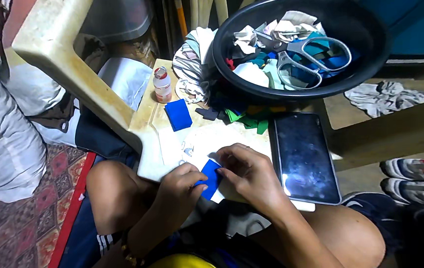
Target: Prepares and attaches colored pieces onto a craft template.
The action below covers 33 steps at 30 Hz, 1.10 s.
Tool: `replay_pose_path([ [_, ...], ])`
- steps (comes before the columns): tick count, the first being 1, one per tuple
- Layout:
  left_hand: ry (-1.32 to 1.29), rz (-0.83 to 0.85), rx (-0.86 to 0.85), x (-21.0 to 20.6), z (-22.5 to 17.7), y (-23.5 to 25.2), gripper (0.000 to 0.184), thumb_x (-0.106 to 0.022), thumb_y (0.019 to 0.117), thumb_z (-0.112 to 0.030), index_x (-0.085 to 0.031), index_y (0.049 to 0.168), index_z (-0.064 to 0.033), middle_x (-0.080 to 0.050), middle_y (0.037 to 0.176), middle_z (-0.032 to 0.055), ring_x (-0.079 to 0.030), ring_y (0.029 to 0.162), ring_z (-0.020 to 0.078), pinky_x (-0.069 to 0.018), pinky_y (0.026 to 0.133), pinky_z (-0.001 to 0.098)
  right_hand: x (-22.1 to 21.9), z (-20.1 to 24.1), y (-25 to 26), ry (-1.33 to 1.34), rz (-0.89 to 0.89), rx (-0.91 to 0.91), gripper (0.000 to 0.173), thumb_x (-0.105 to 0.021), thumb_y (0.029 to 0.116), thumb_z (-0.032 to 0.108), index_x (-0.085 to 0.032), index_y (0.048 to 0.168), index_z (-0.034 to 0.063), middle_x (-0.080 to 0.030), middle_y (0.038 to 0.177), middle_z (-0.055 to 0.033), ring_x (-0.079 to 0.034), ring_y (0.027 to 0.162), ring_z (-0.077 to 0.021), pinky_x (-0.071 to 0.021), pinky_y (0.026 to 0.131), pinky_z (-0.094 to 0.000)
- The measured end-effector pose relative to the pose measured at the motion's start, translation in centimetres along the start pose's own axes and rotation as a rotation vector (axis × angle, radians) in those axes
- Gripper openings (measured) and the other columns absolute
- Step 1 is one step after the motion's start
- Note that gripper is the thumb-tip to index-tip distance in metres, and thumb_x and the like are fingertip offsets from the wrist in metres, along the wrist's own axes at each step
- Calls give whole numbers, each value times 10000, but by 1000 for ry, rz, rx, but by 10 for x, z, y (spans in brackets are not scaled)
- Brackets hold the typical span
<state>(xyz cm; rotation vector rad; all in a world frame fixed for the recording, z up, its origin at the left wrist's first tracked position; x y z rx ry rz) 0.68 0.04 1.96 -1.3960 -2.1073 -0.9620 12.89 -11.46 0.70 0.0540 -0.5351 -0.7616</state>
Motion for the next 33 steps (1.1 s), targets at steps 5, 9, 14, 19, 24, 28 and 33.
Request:
replay_pose_path([
  [5,-42,3,63,10,3,-1,161,-615,946,-64,-755,991,2,-710,932,104,-649,753,29,-532,693,120,0,0,0,7,6,0,202,-668,843,19,-710,1041,23,-674,932,-51,-635,759,-24,-542,699,-156],
  [9,-8,-68,124,22,10,-7,175,-587,949,-50,-746,999,4,-717,924,92,-653,734,24,-539,678,129,0,0,0,2,0,3,203,-666,840,26,-713,1038,34,-674,930,-38,-631,758,-12,-539,695,-145],
  [14,38,-104,40,26,13,-12,128,-655,923,-70,-763,954,-7,-728,967,103,-663,791,42,-536,715,126,0,0,0,0,-3,10,207,-663,839,24,-713,1039,24,-680,933,-45,-635,759,-11,-539,697,-143],
  [19,107,-62,-13,13,10,-17,168,-701,928,-216,-793,963,-80,-726,991,65,-653,929,159,-517,847,254,0,-1,0,-10,-3,24,196,-672,840,28,-709,1033,13,-676,924,-55,-632,749,-21,-538,691,-149],
  [24,181,-81,-16,6,12,-19,147,-707,908,-232,-801,935,-123,-697,985,74,-630,893,165,-507,810,266,1,-2,-1,9,-13,11,199,-679,838,23,-709,1035,24,-678,930,-46,-634,749,-10,-541,694,-142],
  [28,200,-99,-28,5,14,-19,138,-713,895,-234,-803,929,-135,-694,970,67,-624,880,159,-501,799,254,1,-2,0,12,-12,15,198,-676,840,20,-709,1036,12,-679,929,-54,-639,758,-21,-546,700,-152],
  [33,215,-109,-24,4,14,-18,130,-718,879,-232,-801,908,-136,-693,961,64,-622,871,156,-498,791,249,0,0,1,-23,-30,42,218,-657,829,4,-717,1038,-1,-686,941,-82,-649,765,-47,-549,704,-167],
])
Point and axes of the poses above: each hand's wrist, its own y-axis towards the middle knuckle, its own x-axis out of the back of the hand, z = x × y, the point moved 6 cm from there along y, towards the middle knuckle
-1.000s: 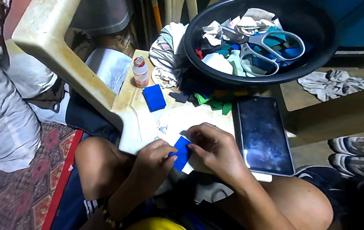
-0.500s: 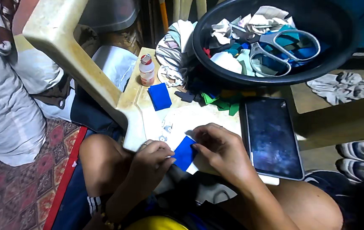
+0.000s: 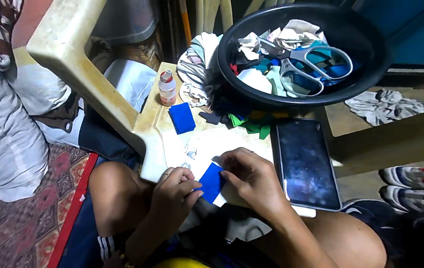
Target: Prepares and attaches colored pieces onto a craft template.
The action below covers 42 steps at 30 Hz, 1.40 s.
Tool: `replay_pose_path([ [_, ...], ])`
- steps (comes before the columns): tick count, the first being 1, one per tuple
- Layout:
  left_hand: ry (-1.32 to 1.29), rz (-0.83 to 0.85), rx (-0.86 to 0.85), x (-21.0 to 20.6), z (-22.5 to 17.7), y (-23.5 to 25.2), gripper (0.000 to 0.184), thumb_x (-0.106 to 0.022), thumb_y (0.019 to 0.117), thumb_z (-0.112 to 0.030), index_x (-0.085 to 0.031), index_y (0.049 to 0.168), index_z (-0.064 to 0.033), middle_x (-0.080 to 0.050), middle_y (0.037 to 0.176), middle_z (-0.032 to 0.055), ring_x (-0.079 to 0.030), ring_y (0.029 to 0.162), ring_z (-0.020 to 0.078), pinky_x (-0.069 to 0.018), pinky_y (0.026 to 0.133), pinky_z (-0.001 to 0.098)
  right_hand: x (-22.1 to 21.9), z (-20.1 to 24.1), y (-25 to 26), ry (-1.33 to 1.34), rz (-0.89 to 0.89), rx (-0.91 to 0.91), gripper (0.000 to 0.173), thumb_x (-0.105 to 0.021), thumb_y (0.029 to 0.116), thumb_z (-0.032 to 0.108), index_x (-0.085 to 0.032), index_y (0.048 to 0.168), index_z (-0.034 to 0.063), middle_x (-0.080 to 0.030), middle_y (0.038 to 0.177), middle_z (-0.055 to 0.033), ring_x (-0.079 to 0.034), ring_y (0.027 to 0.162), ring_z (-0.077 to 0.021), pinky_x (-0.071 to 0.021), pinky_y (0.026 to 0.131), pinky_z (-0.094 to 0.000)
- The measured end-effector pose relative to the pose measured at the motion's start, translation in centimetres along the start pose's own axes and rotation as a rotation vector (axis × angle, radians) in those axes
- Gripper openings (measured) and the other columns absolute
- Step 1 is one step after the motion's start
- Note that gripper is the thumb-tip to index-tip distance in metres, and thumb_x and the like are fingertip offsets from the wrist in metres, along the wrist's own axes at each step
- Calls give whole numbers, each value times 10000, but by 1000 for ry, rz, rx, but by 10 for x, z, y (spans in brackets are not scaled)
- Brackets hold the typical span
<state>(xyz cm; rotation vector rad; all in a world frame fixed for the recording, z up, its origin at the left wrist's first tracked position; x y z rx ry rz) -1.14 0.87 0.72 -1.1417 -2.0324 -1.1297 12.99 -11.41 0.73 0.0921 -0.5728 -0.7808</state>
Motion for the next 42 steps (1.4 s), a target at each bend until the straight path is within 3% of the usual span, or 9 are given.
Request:
replay_pose_path([
  [5,22,-11,-7,0,1,1,146,-711,874,-261,-801,902,-150,-696,967,50,-626,874,154,-502,788,245,-1,17,0,-106,-67,167,219,-643,806,-53,-733,1003,-22,-685,978,-167,-652,766,-136,-553,699,-215],
  [11,14,-33,-14,-1,2,-1,134,-725,851,-267,-800,891,-164,-699,961,37,-648,890,173,-531,798,277,-18,21,-5,-55,82,234,104,-679,773,-26,-742,854,-14,-685,942,-138,-677,828,-129,-562,754,-184],
  [14,-27,-25,-37,0,3,-1,124,-735,849,-243,-798,901,-151,-702,966,35,-648,896,159,-531,795,263,-19,17,-5,-75,108,206,165,-705,732,-18,-761,887,-8,-682,967,-145,-679,845,-142,-564,752,-194],
  [17,-140,-58,-16,17,10,10,109,-743,860,-141,-780,914,-54,-721,966,92,-667,799,100,-548,714,186,-19,16,-5,-79,114,193,221,-722,709,-6,-767,925,-11,-675,1003,-156,-677,854,-137,-564,742,-192],
  [19,-118,-68,19,31,19,21,128,-743,849,-103,-772,939,-17,-720,998,125,-662,800,114,-545,705,196,-19,16,-6,-84,108,192,245,-725,707,2,-771,947,-13,-674,1017,-162,-675,841,-136,-563,728,-192],
  [23,-44,103,45,41,30,36,142,-760,795,-55,-767,916,19,-720,1127,177,-690,1056,274,-563,911,353,-19,17,-6,-89,108,187,261,-720,707,-7,-768,964,-12,-670,1019,-165,-669,824,-132,-561,714,-194],
  [28,4,35,-66,37,33,37,89,-659,819,-10,-736,777,2,-738,1045,162,-696,995,249,-555,872,294,-18,16,-6,-79,106,183,274,-715,709,-11,-767,978,-7,-668,1024,-160,-664,810,-119,-555,703,-181],
  [34,32,20,-76,34,36,37,123,-688,840,-88,-755,894,0,-731,1048,159,-695,974,265,-561,869,328,-17,17,-4,-88,110,161,344,-731,712,-26,-750,1055,-12,-672,1037,-168,-647,763,-133,-550,674,-201],
  [42,51,-53,-106,31,41,38,126,-637,842,-83,-742,806,-22,-738,991,130,-701,892,223,-569,807,306,-17,19,-5,-68,131,137,370,-750,728,-51,-728,1096,-21,-675,1035,-177,-663,769,-174,-572,691,-249],
])
Point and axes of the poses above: each hand's wrist, its own y-axis towards the middle knuckle, its own x-axis out of the back of the hand, z = x × y, the point moved 6 cm from there along y, towards the middle knuckle
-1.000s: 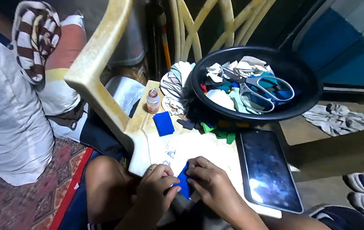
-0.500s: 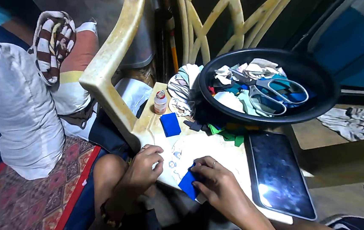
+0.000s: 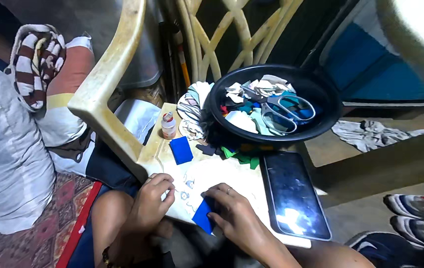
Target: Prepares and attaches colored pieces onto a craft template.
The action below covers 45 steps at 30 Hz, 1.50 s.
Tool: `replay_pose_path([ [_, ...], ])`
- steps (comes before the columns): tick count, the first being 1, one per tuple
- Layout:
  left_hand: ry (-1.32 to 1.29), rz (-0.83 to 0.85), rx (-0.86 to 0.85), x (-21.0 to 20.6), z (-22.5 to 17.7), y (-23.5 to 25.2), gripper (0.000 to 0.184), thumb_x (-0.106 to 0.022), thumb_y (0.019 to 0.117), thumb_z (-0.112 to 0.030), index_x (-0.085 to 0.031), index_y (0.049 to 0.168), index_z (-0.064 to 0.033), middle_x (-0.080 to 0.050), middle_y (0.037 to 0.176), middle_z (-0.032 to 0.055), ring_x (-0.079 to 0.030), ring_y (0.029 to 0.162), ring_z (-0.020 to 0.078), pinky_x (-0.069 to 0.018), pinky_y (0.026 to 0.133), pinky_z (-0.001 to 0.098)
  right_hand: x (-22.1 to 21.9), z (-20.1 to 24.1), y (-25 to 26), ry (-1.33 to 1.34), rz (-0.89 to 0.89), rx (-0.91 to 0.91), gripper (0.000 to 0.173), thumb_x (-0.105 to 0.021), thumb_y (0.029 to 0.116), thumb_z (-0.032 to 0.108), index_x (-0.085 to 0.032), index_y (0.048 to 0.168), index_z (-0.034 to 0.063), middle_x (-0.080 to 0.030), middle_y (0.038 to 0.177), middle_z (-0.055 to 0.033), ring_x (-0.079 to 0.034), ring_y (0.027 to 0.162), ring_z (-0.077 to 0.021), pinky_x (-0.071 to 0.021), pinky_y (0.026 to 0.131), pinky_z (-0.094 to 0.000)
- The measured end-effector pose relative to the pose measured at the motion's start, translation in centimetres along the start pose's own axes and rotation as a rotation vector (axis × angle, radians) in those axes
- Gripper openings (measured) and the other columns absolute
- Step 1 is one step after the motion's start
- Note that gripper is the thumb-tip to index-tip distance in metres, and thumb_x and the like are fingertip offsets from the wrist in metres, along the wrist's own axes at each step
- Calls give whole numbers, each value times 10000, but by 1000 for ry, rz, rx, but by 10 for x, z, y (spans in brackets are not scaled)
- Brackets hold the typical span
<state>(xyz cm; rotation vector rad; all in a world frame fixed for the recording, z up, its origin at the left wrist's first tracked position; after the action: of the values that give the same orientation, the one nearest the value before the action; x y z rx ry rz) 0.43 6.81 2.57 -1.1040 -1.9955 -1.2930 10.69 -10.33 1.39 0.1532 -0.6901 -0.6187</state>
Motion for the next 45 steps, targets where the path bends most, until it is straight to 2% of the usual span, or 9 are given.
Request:
replay_pose_path([
  [6,-129,-40,141,4,7,6,134,-606,840,-37,-727,858,15,-740,958,134,-669,773,83,-536,698,179,3,1,1,2,11,-7,358,-769,744,-21,-726,1099,-18,-674,1033,-175,-657,780,-180,-565,706,-248],
  [12,-129,123,173,9,1,18,115,-681,799,-78,-758,841,-4,-732,1002,133,-671,781,120,-555,680,239,2,2,2,80,60,-46,375,-741,751,-80,-712,1125,-57,-663,1049,-216,-672,819,-243,-583,739,-318],
  [14,-126,58,84,14,-14,46,131,-679,824,-115,-762,873,-26,-741,992,107,-675,781,100,-555,663,221,2,4,3,114,87,-60,378,-732,758,-99,-703,1135,-84,-656,1068,-252,-679,851,-296,-587,768,-370],
  [18,-205,-8,-211,6,-70,130,143,-642,920,-64,-758,951,13,-747,1030,146,-729,928,185,-596,832,303,1,4,5,139,149,-99,360,-729,792,-98,-690,1150,-110,-649,1099,-292,-680,914,-365,-580,824,-430],
  [24,-44,682,-1,-79,-91,226,203,-642,965,-11,-710,1146,50,-672,1207,209,-657,1112,291,-514,1000,415,0,4,7,156,169,-110,360,-718,791,-115,-684,1149,-115,-641,1088,-299,-674,931,-387,-572,845,-446],
  [29,147,839,53,-108,-86,239,148,-690,941,-56,-723,1050,37,-675,1105,201,-629,1082,326,-481,974,497,0,6,8,146,211,-143,345,-700,823,-100,-676,1167,-115,-631,1118,-305,-669,964,-398,-565,868,-456],
  [35,-65,661,107,-85,-81,243,98,-696,916,-47,-705,888,47,-670,957,166,-631,919,263,-504,841,459,0,5,8,149,205,-121,356,-707,812,-106,-678,1166,-116,-630,1112,-307,-667,960,-400,-563,867,-459],
  [41,-602,378,223,-23,-80,203,70,-697,838,40,-657,857,-14,-676,881,27,-634,793,69,-540,731,248,1,3,5,192,175,-109,362,-725,798,-96,-685,1158,-111,-638,1086,-299,-665,893,-368,-568,822,-439],
  [45,-808,360,241,-3,-76,153,121,-676,846,62,-661,918,-34,-681,829,-41,-653,706,25,-580,688,209,13,-6,2,333,-19,-79,338,-752,757,-54,-707,1090,-90,-673,937,-180,-626,743,-175,-540,678,-284],
])
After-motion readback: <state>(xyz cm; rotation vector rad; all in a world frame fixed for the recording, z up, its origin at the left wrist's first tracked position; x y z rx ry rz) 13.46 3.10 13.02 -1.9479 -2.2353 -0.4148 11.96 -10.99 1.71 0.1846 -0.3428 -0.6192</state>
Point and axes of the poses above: each hand's wrist, its own y-axis towards the middle knuckle, its own x-axis out of the back of the hand, z = x × y, the point moved 6 cm from there along y, towards the middle knuckle
